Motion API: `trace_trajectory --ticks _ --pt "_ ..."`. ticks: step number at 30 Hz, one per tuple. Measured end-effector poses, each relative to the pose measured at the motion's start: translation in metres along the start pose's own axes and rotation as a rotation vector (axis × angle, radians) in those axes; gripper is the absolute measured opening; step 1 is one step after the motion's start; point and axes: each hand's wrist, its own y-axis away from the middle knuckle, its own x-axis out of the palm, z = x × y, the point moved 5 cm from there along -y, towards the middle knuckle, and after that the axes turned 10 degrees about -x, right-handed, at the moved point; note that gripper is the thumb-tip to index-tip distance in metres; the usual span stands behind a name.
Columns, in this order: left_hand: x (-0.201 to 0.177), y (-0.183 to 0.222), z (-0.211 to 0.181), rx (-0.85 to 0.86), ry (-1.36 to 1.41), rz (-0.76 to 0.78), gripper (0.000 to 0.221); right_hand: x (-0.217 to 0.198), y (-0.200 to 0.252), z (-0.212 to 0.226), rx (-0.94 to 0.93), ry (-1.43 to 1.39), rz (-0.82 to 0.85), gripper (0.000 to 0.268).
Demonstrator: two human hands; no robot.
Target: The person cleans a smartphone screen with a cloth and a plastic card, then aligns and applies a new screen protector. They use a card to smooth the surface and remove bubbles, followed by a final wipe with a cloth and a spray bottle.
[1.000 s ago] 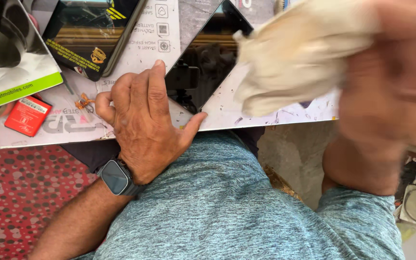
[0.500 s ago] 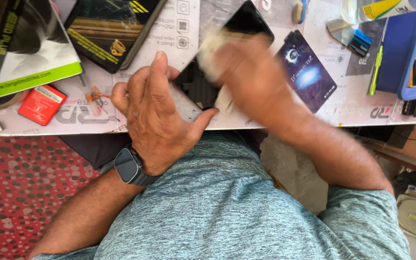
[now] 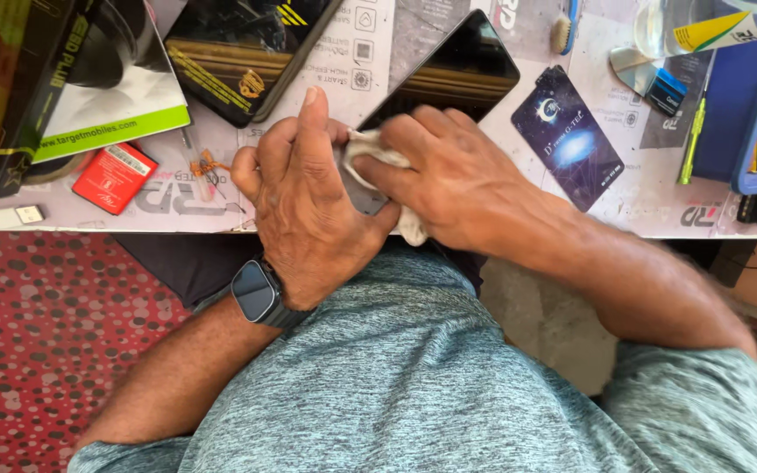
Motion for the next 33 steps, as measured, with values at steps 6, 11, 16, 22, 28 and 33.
trace_trajectory --ticks 6,11,16,22,28,33 --pt "0.000 0.000 0.001 0.017 -0.011 -0.022 0.120 0.001 -0.001 -0.002 0.015 0.014 -0.002 0.041" --pt "-0.002 -0.003 0.001 -0.010 0.007 -0.011 0.122 -0.003 0.000 0.001 0.027 0.042 -0.014 0.045" --pt "-0.001 -0.001 0.000 -0.002 0.004 0.013 0.123 0.003 -0.002 0.001 0.032 0.097 -0.047 0.045" --pt "-0.004 -0.006 -0.002 -0.003 -0.002 -0.020 0.126 -0.007 0.005 0.005 0.067 0.102 0.019 0.045" --pt "-0.002 -0.001 0.000 0.014 -0.021 -0.017 0.120 -0.001 -0.007 0.001 0.038 0.121 -0.018 0.045" --pt "-0.002 -0.003 0.000 0.038 -0.018 -0.018 0.125 -0.005 0.000 0.006 0.046 0.114 -0.005 0.041"
